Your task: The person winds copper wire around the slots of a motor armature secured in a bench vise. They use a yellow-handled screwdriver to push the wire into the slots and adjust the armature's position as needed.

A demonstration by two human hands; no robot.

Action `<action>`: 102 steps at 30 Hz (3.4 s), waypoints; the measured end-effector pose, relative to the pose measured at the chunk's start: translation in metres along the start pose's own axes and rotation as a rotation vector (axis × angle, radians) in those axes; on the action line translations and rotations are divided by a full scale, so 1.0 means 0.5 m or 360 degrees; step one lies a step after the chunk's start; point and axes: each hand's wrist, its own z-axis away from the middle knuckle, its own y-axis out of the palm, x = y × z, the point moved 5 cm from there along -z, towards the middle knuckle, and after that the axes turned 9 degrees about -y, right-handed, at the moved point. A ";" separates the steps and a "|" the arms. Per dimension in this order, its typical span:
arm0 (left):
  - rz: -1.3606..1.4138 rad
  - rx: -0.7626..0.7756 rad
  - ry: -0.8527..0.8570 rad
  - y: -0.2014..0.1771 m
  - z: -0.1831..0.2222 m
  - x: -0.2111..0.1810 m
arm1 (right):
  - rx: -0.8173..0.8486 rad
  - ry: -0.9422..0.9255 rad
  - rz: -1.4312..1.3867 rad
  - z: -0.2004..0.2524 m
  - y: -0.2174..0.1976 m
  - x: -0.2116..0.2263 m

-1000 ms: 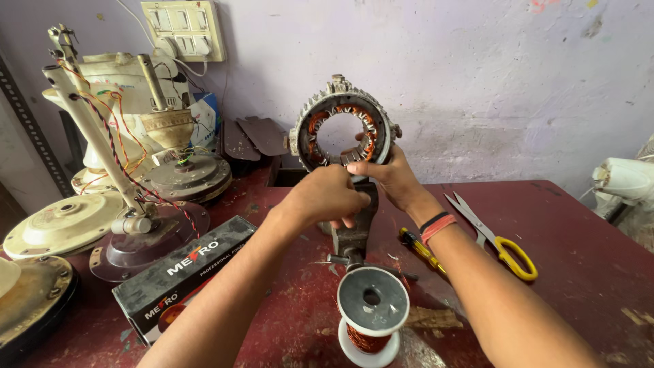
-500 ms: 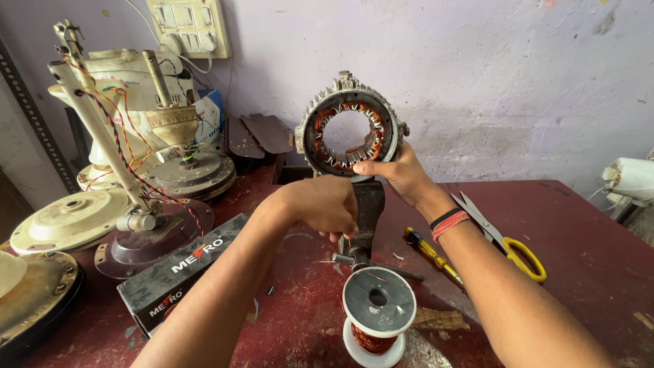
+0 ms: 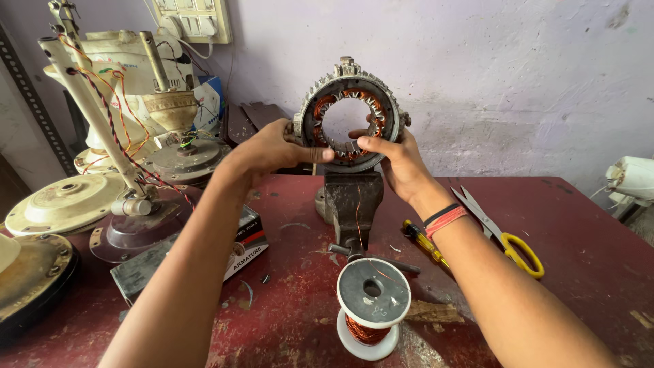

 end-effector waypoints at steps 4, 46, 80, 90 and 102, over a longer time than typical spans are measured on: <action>0.0884 -0.0042 0.0329 0.068 -0.046 0.046 | 0.0007 -0.0107 0.0142 0.001 -0.009 -0.003; 0.1139 -0.0180 0.0439 0.134 -0.050 0.067 | 0.0134 -0.0315 0.0348 0.008 -0.026 -0.014; 0.1172 -0.0166 0.0448 0.141 -0.032 0.057 | 0.1047 0.1548 0.1836 0.120 -0.182 0.003; 0.1218 -0.0179 0.0464 0.140 -0.038 0.063 | 0.0317 -0.0797 0.1887 0.141 -0.009 0.474; 0.1214 -0.0175 0.0443 0.139 -0.041 0.066 | 0.0679 -0.1252 0.1798 0.125 0.131 0.395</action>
